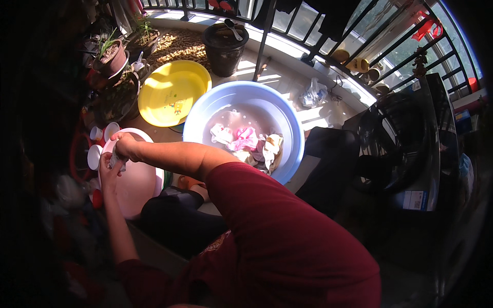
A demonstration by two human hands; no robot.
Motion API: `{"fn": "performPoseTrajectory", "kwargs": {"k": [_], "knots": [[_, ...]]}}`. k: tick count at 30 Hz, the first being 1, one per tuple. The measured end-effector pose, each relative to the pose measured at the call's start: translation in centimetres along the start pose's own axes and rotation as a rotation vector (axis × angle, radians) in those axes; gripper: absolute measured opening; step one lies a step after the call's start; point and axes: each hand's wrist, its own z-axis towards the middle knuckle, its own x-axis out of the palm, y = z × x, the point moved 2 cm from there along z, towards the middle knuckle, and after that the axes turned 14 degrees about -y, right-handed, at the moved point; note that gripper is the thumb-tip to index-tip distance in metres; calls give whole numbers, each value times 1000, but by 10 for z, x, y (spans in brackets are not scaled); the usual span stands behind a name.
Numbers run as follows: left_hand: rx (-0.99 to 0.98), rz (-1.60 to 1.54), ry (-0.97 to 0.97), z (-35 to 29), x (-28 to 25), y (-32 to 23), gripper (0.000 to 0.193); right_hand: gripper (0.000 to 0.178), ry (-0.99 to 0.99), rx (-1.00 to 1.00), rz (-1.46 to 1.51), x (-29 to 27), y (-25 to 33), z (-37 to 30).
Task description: The person washes several items of clothing by hand in basins of water, scrubbing and wringing them before hanging a towel and a cloth on a balcony rail.
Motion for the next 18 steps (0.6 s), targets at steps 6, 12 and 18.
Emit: {"fn": "performPoseTrajectory", "kwargs": {"k": [6, 12, 18], "knots": [[-32, -433, -28, -29, 26, -56, 34, 41, -70, 38, 362, -35, 36, -31], [-99, -631, 8, -42, 72, -79, 27, 28, 146, -4, 364, -85, 61, -77], [-51, -589, 42, -70, 137, -133, 31, 30, 200, -185, 196, -147, 81, -108]]}}
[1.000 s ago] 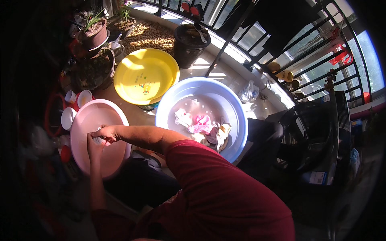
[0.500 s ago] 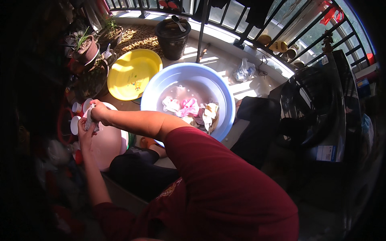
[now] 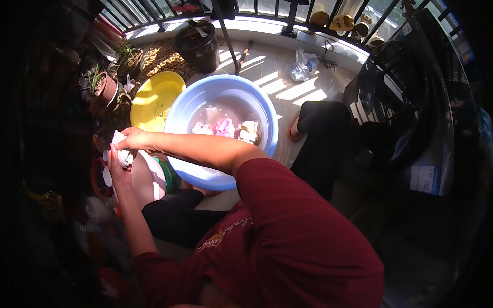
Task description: The person washes several items of clothing by hand in basins of water, scrubbing and wringing them before hanging a towel and a cloth on a balcony rail.
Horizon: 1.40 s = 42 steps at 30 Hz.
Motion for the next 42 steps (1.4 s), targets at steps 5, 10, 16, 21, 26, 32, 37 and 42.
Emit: {"fn": "performPoseTrajectory", "kwargs": {"k": [5, 10, 16, 21, 26, 32, 37, 42], "knots": [[-42, 100, 179, -8, 47, -8, 28, 23, -83, -36, -197, -58, 21, -21], [-40, 167, 104, -32, 87, 10, 38, 18, -273, -42, -218, -93, 28, -46], [-206, 364, 324, -58, 113, 35, 44, 30, -449, -573, -590, -125, 30, -53], [-204, 328, 383, -65, 112, 33, 46, 29, -430, -701, -690, -135, 61, -65], [-195, 212, 482, -72, 117, 31, 38, 28, -376, -601, -723, -167, 102, -64], [-120, -14, 293, -55, 104, 11, 37, 28, -234, -479, -728, -185, 127, -73], [-178, -103, 243, -34, 98, 6, 34, 27, -240, -270, -340, -185, 149, -91], [-234, -61, 118, -31, 91, 27, 37, 29, -239, -12, -58, -139, 176, -122]]}}
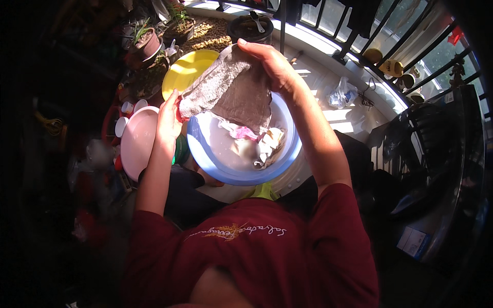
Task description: The person washes several items of clothing by hand in basins of water, scrubbing and wringing them before hanging a towel and a cloth on a balcony rail.
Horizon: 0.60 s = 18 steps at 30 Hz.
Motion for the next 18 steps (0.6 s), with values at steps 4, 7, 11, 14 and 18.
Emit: {"fn": "performPoseTrajectory", "kwargs": {"k": [4, 7, 11, 14, 18], "knots": [[-166, -54, 83, -16, 13, 50, 34, 34, 230, 394, 456, 48, -21, -11], [-36, -788, 199, -32, 48, 70, 39, 34, 38, 317, 339, 82, -53, -23], [317, -2817, 415, -114, 147, -4, 43, 39, 275, 284, -13, 106, -67, -66], [635, -2336, 421, -76, 74, 40, 43, 42, 530, 59, -472, 117, -69, -68], [156, -426, -6, -64, 26, 30, 42, 41, 659, -465, -774, 124, -51, -69]]}}
